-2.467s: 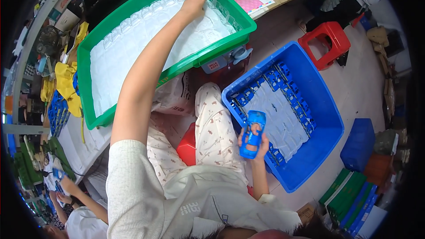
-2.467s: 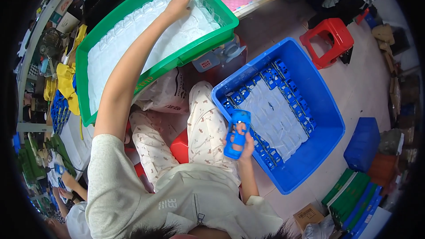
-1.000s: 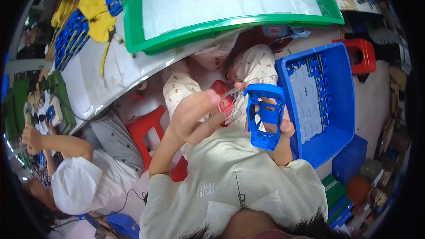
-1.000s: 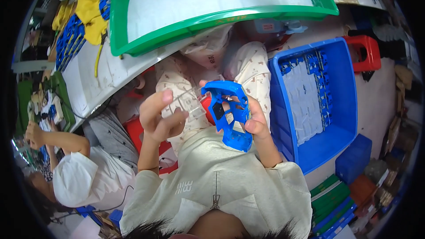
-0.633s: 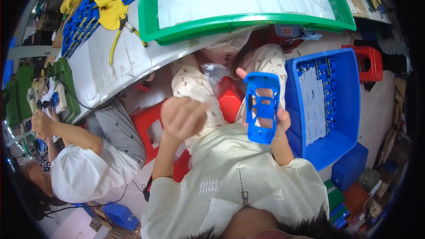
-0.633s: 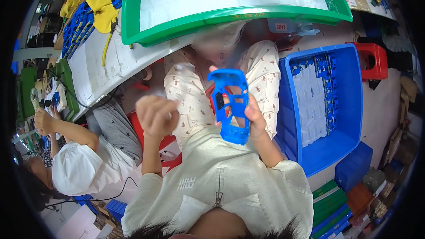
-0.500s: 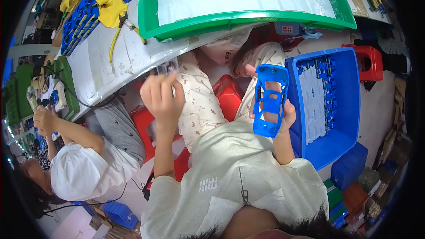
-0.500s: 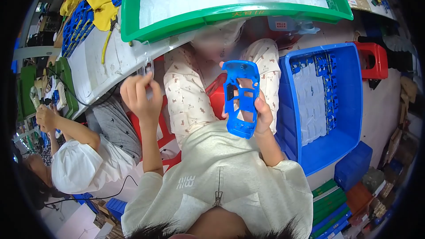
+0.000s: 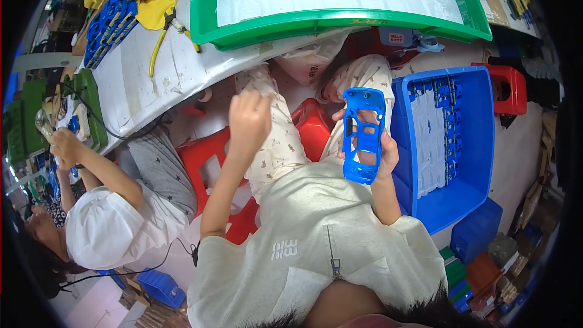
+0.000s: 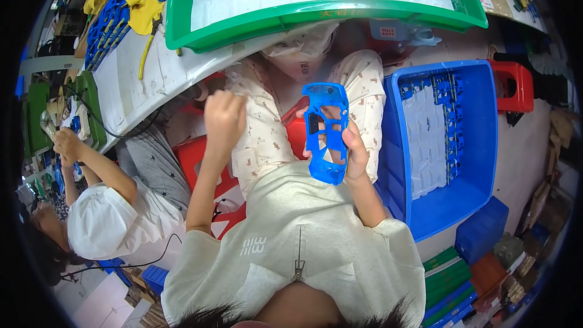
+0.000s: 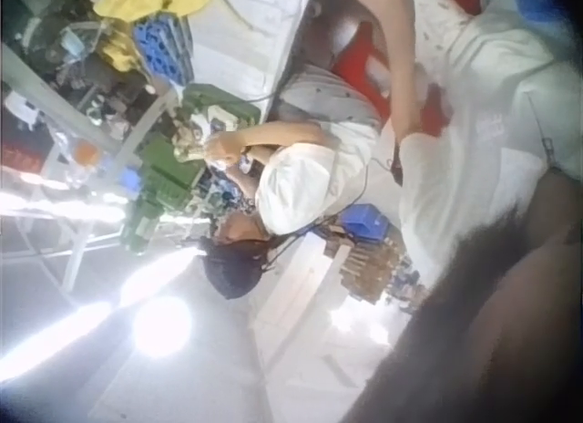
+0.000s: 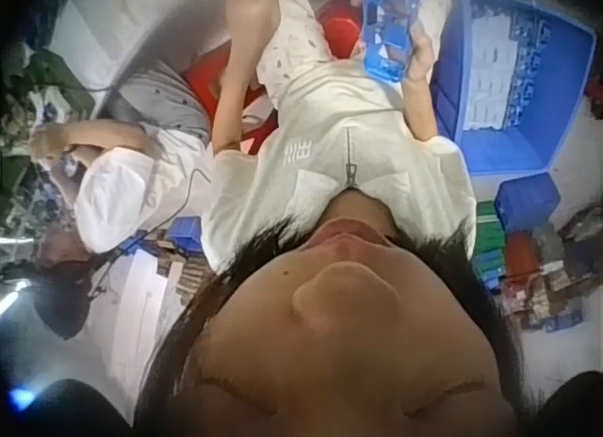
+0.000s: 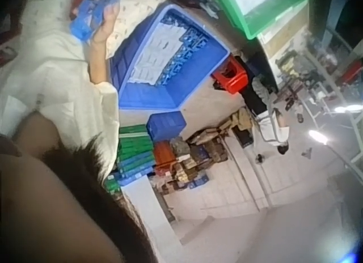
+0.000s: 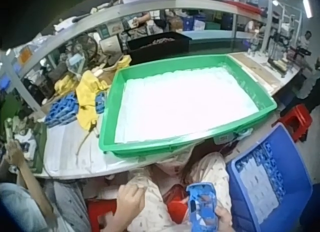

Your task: The person repeatedly retrieves a toy car shell from a bin and a clear window piece from a tray, then fits and presses the window piece into the car shell by hand.

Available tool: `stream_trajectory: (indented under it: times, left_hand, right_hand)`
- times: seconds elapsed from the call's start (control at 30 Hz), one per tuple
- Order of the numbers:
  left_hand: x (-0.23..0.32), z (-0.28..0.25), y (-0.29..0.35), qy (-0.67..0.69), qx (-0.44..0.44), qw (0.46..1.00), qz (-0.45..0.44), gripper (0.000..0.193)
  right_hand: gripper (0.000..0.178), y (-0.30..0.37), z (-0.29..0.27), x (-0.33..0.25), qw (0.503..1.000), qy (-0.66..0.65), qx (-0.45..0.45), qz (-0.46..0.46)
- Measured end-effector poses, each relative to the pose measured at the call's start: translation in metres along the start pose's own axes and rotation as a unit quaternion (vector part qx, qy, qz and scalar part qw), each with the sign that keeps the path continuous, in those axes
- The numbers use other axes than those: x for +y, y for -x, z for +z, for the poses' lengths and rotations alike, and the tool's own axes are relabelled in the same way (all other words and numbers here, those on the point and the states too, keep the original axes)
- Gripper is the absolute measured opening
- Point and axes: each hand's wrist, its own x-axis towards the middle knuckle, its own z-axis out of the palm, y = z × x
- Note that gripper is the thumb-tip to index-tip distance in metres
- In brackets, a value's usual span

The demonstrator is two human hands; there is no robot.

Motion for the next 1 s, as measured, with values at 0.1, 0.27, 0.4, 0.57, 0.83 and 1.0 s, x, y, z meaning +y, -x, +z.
stream_trajectory:
  times: [0.1, 0.27, 0.4, 0.57, 0.83, 1.0]
  left_hand:
    - [0.017, 0.001, 0.008, 0.013, -0.004, 0.999, 0.03, 0.008]
    - [0.014, -0.009, -0.006, -0.105, 0.17, 0.98, -0.01, 0.017]
    - [0.012, 0.01, -0.003, -0.026, 0.002, 1.0, -0.003, 0.012]
    - [0.032, 0.016, 0.011, -0.016, 0.037, 0.999, 0.01, 0.016]
    - [0.052, 0.001, 0.008, 0.051, 0.09, 0.994, 0.043, 0.022]
    - [0.082, -0.026, 0.018, 0.132, 0.197, 0.954, 0.184, 0.027]
  right_hand:
    - [0.075, 0.004, -0.001, 0.0, 1.0, 0.003, 0.003, 0.0]
    - [0.069, 0.005, -0.001, 0.001, 0.999, -0.025, 0.037, -0.007]
    - [0.069, 0.008, -0.004, 0.003, 0.999, 0.006, 0.042, 0.014]
    - [0.06, 0.007, -0.001, 0.003, 0.998, -0.011, 0.058, -0.007]
    - [0.057, 0.004, 0.0, 0.004, 0.997, -0.021, 0.069, -0.012]
    - [0.051, 0.002, 0.004, 0.01, 0.989, -0.029, 0.139, -0.032]
